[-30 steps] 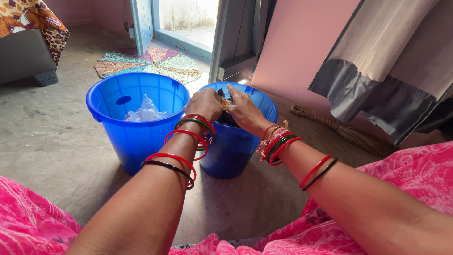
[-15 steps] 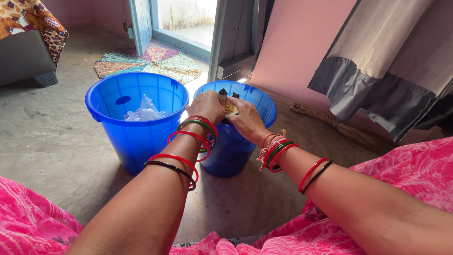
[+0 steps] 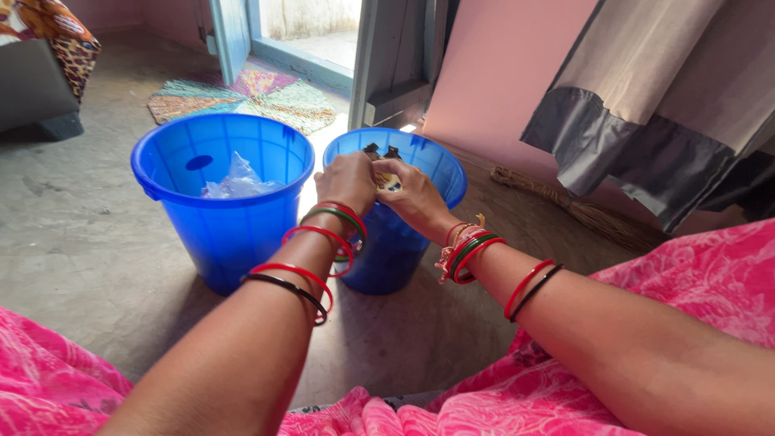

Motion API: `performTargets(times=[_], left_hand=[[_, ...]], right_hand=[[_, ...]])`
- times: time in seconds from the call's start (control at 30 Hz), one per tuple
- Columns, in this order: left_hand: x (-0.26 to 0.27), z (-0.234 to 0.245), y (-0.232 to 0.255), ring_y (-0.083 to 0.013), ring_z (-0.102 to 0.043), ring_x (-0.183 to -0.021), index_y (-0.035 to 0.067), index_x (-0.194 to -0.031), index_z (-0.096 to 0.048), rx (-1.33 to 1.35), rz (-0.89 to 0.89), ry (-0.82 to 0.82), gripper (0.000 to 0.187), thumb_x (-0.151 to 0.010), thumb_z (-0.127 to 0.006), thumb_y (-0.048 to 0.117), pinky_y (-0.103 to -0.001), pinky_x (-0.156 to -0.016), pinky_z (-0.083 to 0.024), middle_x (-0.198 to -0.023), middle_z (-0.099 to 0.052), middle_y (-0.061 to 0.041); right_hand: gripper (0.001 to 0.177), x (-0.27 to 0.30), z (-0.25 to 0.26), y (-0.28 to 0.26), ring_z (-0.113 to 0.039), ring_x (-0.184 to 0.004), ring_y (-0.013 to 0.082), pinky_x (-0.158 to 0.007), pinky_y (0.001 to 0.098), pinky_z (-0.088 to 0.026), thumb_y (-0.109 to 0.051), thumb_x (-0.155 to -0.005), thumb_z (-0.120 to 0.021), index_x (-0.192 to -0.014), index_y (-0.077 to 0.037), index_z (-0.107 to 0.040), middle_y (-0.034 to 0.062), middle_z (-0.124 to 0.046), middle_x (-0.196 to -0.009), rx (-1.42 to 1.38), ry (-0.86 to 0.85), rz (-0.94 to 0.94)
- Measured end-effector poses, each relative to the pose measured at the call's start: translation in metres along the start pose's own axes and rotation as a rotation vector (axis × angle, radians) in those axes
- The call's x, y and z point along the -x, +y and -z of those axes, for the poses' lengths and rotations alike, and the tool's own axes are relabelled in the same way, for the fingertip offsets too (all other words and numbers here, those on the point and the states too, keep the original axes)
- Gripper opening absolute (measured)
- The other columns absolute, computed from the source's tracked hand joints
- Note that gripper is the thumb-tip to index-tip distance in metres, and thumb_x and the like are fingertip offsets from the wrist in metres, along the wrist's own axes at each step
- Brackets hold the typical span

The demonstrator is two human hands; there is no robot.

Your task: The person sits on the floor and sorts small waste items by hand from one blue bucket into another. They handle various wrappers, plastic pieces, and small debris, transferring them one by one between the two containers.

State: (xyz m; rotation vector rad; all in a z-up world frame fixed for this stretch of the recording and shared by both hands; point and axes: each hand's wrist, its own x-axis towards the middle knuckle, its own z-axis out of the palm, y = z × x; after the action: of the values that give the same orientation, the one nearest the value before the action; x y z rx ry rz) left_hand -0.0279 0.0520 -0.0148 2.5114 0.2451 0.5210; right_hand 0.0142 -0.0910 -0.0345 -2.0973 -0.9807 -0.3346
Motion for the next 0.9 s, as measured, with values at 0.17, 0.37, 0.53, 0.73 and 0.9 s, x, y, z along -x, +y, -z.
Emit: performTargets(times=[0.17, 0.37, 0.53, 0.73, 0.9], left_hand=[[-0.005, 0.005, -0.003, -0.0356, -0.072, -0.1, 0.018, -0.091, -0.083, 0.068, 0.008, 0.075, 0.014, -0.088, -0.07, 0.015, -0.046, -0.093, -0.055, -0.103, -0.075, -0.017], [-0.008, 0.012, 0.0, -0.0334, -0.074, -0.095, 0.016, -0.088, -0.082, 0.18, 0.024, 0.14, 0.013, -0.085, -0.071, 0.01, -0.041, -0.089, -0.057, -0.098, -0.076, -0.016], [-0.004, 0.014, 0.001, -0.0319, -0.075, -0.093, 0.014, -0.086, -0.082, 0.233, 0.026, 0.18, 0.013, -0.084, -0.071, 0.007, -0.04, -0.087, -0.058, -0.094, -0.077, -0.015], [-0.005, 0.013, 0.001, -0.0306, -0.076, -0.09, 0.014, -0.084, -0.081, 0.291, 0.03, 0.205, 0.013, -0.08, -0.071, 0.006, -0.039, -0.084, -0.058, -0.091, -0.077, -0.015], [-0.007, 0.007, -0.002, -0.0314, -0.075, -0.089, 0.012, -0.081, -0.08, 0.329, 0.025, 0.266, 0.008, -0.077, -0.074, 0.01, -0.039, -0.081, -0.058, -0.089, -0.076, -0.015]], right_hand=[[0.047, 0.005, 0.003, -0.001, -0.064, -0.124, 0.0301, -0.108, 0.0384, -0.047, -0.018, -0.081, -0.07, -0.126, -0.007, -0.068, 0.012, -0.072, -0.126, 0.031, 0.003, 0.045], [0.053, 0.004, -0.003, 0.007, -0.058, -0.129, 0.0318, -0.115, 0.0422, -0.04, -0.02, -0.075, -0.074, -0.126, -0.008, -0.066, 0.0125, -0.068, -0.131, 0.108, 0.107, 0.04], [0.056, -0.002, -0.016, 0.011, -0.048, -0.13, 0.0352, -0.119, 0.0582, -0.02, -0.017, -0.07, -0.078, -0.124, -0.011, -0.066, 0.0127, -0.062, -0.125, 0.368, 0.198, -0.08], [0.045, -0.003, -0.02, 0.012, -0.045, -0.134, 0.0335, -0.123, 0.0592, -0.016, -0.005, -0.072, -0.073, -0.116, -0.015, -0.069, 0.0098, -0.059, -0.127, 0.421, 0.231, -0.088], [0.038, -0.002, -0.025, 0.01, -0.049, -0.131, 0.031, -0.125, 0.0551, -0.019, 0.002, -0.077, -0.067, -0.111, -0.015, -0.072, 0.0072, -0.062, -0.123, 0.411, 0.226, -0.07]])
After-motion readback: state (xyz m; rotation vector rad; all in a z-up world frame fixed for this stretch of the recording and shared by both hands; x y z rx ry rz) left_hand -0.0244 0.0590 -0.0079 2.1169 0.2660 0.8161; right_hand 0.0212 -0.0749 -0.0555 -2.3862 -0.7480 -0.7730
